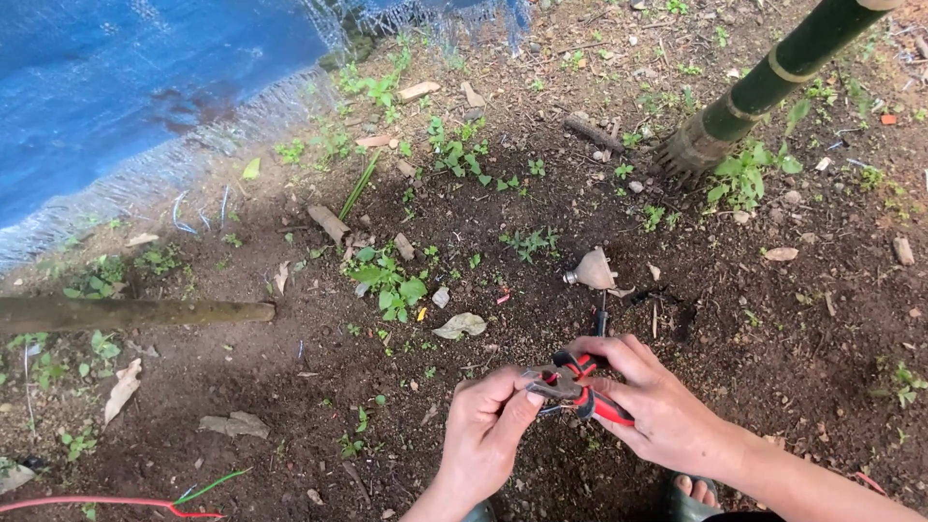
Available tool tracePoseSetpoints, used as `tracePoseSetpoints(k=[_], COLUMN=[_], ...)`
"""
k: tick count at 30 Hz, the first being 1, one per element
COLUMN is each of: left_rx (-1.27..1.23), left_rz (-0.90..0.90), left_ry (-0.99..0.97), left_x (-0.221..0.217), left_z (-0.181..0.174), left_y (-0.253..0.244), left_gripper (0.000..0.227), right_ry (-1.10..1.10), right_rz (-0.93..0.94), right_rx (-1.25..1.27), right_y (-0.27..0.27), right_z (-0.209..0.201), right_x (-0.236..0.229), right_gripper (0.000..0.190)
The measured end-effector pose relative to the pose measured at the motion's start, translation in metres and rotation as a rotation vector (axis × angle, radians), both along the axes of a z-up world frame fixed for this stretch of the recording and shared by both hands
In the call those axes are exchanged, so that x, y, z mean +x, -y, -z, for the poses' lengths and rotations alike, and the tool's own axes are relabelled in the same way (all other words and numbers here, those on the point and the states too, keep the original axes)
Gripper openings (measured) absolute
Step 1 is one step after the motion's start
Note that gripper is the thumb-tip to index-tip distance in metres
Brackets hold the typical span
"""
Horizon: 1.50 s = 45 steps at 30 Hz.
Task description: Using pliers to strip insulation from electrical wires and twisting the ends together to form a connection.
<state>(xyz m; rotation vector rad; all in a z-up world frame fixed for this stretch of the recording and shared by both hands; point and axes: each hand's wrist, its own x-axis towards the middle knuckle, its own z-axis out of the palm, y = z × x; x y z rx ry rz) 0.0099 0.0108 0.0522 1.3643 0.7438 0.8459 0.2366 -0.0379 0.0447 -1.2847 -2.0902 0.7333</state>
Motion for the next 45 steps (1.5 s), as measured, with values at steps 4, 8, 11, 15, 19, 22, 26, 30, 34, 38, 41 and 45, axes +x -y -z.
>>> tracePoseSetpoints(k=[4, 8, 11, 15, 19, 22, 26, 30, 34, 38, 41, 45], left_rx=[-0.017, -0.030, -0.052, -0.005, 0.035, 0.100, 0.185, 0.168, 0.108, -0.305, -0.439, -0.490], left_rz=[-0.029, -0.038, -0.037, -0.037, -0.062, -0.046, -0.097, -0.079, -0.020, 0.105, 0.141, 0.203], left_ry=[-0.041, -0.019, -0.013, -0.062, -0.099, -0.075, -0.084, -0.052, -0.018, 0.111, 0.147, 0.199], left_x=[-0.001, -0.001, -0.001, 0.000, 0.001, 0.002, 0.002, 0.001, -0.003, -0.009, -0.009, -0.013], left_z=[-0.004, 0.000, 0.002, -0.001, 0.000, -0.004, 0.002, -0.002, -0.002, -0.002, 0.004, 0.007], left_y=[-0.002, -0.002, -0.002, -0.004, -0.005, -0.007, -0.005, -0.004, -0.002, -0.001, 0.002, 0.006], left_gripper=[0.028, 0.026, 0.032, 0.029, 0.025, 0.025, 0.021, 0.027, 0.028, 0.023, 0.024, 0.021], right_ry=[-0.012, -0.071, -0.079, -0.080, -0.185, -0.281, -0.311, -0.227, -0.314, -0.285, -0.122, 0.105], right_rz=[0.009, 0.017, 0.032, 0.047, 0.078, 0.036, -0.012, -0.026, -0.079, -0.117, -0.078, -0.011], right_rx=[0.017, 0.060, 0.065, 0.031, -0.241, -0.424, -0.394, -0.263, -0.354, -0.296, -0.117, 0.063], right_y=[0.002, -0.001, 0.000, 0.003, 0.008, 0.006, 0.004, -0.001, -0.002, -0.002, 0.001, 0.004], right_z=[0.007, 0.004, 0.008, 0.008, 0.018, 0.013, 0.002, -0.009, -0.020, -0.020, -0.012, -0.005], right_x=[-0.001, -0.002, -0.001, -0.001, 0.002, 0.006, 0.005, 0.006, 0.006, 0.005, 0.007, 0.009], right_gripper=[0.028, 0.017, 0.015, 0.015, 0.008, 0.023, 0.028, 0.034, 0.044, 0.045, 0.039, 0.053])
